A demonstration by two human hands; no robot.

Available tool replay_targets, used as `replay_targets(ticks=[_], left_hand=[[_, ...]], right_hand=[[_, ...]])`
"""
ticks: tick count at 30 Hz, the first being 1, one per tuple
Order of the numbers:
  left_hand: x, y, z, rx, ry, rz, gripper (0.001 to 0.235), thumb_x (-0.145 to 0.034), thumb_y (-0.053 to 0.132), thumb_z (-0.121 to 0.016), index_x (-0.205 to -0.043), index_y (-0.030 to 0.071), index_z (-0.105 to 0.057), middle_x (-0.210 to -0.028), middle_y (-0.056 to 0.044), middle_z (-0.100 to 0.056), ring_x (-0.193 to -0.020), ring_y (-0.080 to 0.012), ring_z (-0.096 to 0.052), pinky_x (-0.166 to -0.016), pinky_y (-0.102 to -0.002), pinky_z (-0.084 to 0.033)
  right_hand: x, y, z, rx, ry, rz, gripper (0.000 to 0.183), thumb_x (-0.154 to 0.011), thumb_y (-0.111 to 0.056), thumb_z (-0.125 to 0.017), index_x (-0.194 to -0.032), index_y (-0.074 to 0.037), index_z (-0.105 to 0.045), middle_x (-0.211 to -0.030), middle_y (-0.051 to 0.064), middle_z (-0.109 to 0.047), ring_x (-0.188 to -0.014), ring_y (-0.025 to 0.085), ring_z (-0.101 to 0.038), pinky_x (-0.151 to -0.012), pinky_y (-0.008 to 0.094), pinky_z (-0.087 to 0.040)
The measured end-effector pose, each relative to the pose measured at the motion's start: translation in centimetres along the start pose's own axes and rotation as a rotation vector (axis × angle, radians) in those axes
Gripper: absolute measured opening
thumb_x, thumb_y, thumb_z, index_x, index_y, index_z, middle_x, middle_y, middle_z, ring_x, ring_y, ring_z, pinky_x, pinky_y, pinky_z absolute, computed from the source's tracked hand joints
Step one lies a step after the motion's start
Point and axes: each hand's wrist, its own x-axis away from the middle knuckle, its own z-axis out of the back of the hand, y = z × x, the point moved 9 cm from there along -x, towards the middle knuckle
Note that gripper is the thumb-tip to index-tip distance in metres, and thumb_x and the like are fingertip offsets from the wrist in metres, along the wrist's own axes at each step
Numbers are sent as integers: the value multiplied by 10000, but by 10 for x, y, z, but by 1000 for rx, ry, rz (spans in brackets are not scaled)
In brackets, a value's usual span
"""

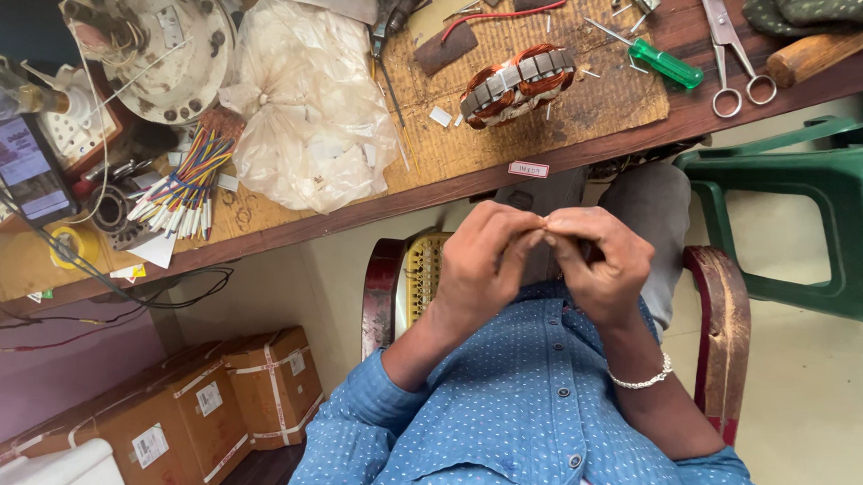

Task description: The person works on a small electrical component, likely a motor stator, at a cluttered workbench. They use a screwdriver to adjust parts and handle small white insulating pieces, inserting them into the component's slots. The person also uses scissors to trim a piece of material.

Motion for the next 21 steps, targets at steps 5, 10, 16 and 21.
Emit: replay_targets(ticks=[5, 10, 16, 21], left_hand=[[22, -40, -16, 550, -60, 486, 104, -962, 1, -702, -1060, -35, -699, -1001, -96, -677, -792, -131, -670, -594, -247, -575], [31, -33, -17, 815, -56, 538, 90, -989, 11, -679, -1065, -38, -679, -1017, -81, -651, -761, -98, -658, -589, -216, -565], [21, 2, 13, 576, 24, 215, 98, -989, -41, -707, -1086, -27, -695, -978, -101, -662, -722, -81, -642, -540, -207, -538], [12, 16, 25, 360, 70, 77, 97, -983, -58, -719, -1067, -16, -695, -928, -98, -636, -695, -91, -617, -543, -231, -509]], right_hand=[[-16, -39, 0, 53, -182, 282, 184, -862, 87, -785, -991, 24, -670, -953, 154, -713, -852, 239, -732, -740, 325, -610], [-33, -73, 1, 89, -363, 453, 276, -715, 72, -773, -984, 55, -713, -930, 179, -705, -832, 295, -735, -729, 362, -617], [-40, -91, 1, 28, -341, 403, 217, -761, 47, -788, -964, 47, -714, -910, 156, -715, -811, 269, -745, -698, 327, -614], [-38, -63, -4, -130, -323, 50, 148, -885, -21, -770, -1007, 40, -714, -980, 152, -753, -880, 222, -765, -774, 293, -625]])
